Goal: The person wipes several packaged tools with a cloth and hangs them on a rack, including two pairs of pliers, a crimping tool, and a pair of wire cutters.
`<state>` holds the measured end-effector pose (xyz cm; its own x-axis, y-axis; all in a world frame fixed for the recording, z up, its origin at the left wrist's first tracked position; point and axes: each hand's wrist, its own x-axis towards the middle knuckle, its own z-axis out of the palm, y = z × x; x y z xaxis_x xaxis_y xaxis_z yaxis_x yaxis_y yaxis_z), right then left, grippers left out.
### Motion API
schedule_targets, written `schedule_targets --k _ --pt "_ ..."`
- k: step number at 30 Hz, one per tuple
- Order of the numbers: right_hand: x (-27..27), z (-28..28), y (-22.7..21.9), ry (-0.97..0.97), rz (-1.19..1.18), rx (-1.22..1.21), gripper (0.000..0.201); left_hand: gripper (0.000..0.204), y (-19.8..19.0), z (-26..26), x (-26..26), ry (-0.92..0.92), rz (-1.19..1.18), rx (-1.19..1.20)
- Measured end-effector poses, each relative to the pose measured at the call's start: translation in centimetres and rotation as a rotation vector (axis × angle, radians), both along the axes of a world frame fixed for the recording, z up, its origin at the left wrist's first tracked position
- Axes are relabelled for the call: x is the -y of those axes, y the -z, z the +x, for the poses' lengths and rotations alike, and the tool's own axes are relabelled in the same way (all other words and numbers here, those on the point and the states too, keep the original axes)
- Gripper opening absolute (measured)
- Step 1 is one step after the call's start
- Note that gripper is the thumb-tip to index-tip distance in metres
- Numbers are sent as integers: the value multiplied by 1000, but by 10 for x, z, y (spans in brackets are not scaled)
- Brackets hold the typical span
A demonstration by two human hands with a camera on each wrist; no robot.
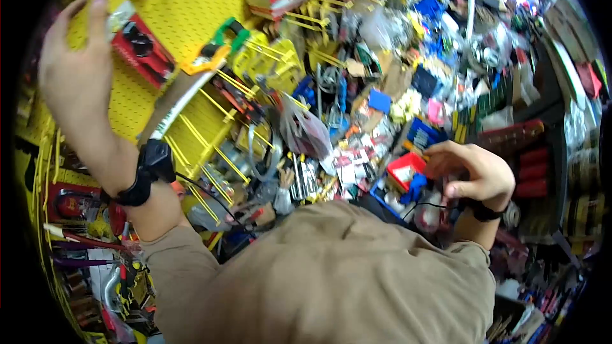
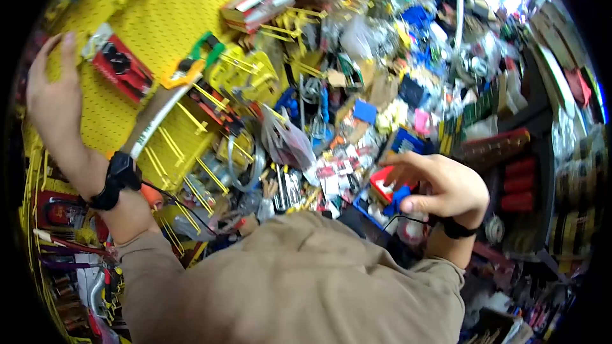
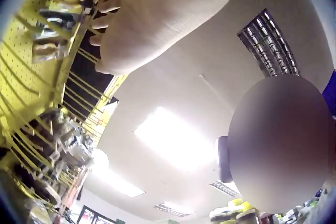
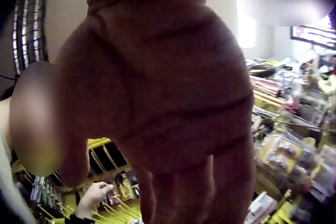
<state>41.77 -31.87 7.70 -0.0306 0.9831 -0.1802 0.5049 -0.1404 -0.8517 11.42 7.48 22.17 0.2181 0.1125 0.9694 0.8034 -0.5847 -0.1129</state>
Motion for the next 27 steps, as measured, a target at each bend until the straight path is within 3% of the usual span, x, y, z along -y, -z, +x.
schedule_targets --k 2,4,6,8,10,13,16,20,22,24,27 --pt "25 11 43 131 16 -149 73 30 24 28 43 374 -193 125" --pt "44 20 81 250 32 -264 69 19 61 59 66 822 -240 30" --pt "52 27 108 337 23 -302 51 10 98 100 109 906 -242 -256" --pt "58 35 145 409 63 -342 44 10 143 138 134 1051 -538 -398" --pt "62 49 183 497 -61 -350 42 14 191 173 143 1142 -760 -547" --pt "71 77 283 682 -185 -30 39 21 277 212 141 984 -994 -727" --pt "77 98 373 816 -495 318 53 24 364 242 134 810 -1182 -937" --pt "98 119 493 839 -716 299 57 25 501 265 125 723 -1441 -1111" --pt "102 123 528 895 -737 212 58 25 552 278 129 651 -1556 -1164" --pt "109 122 572 919 -784 271 57 27 608 291 128 616 -1592 -1195" --pt "109 124 597 957 -814 262 56 30 685 310 124 562 -1581 -1263"
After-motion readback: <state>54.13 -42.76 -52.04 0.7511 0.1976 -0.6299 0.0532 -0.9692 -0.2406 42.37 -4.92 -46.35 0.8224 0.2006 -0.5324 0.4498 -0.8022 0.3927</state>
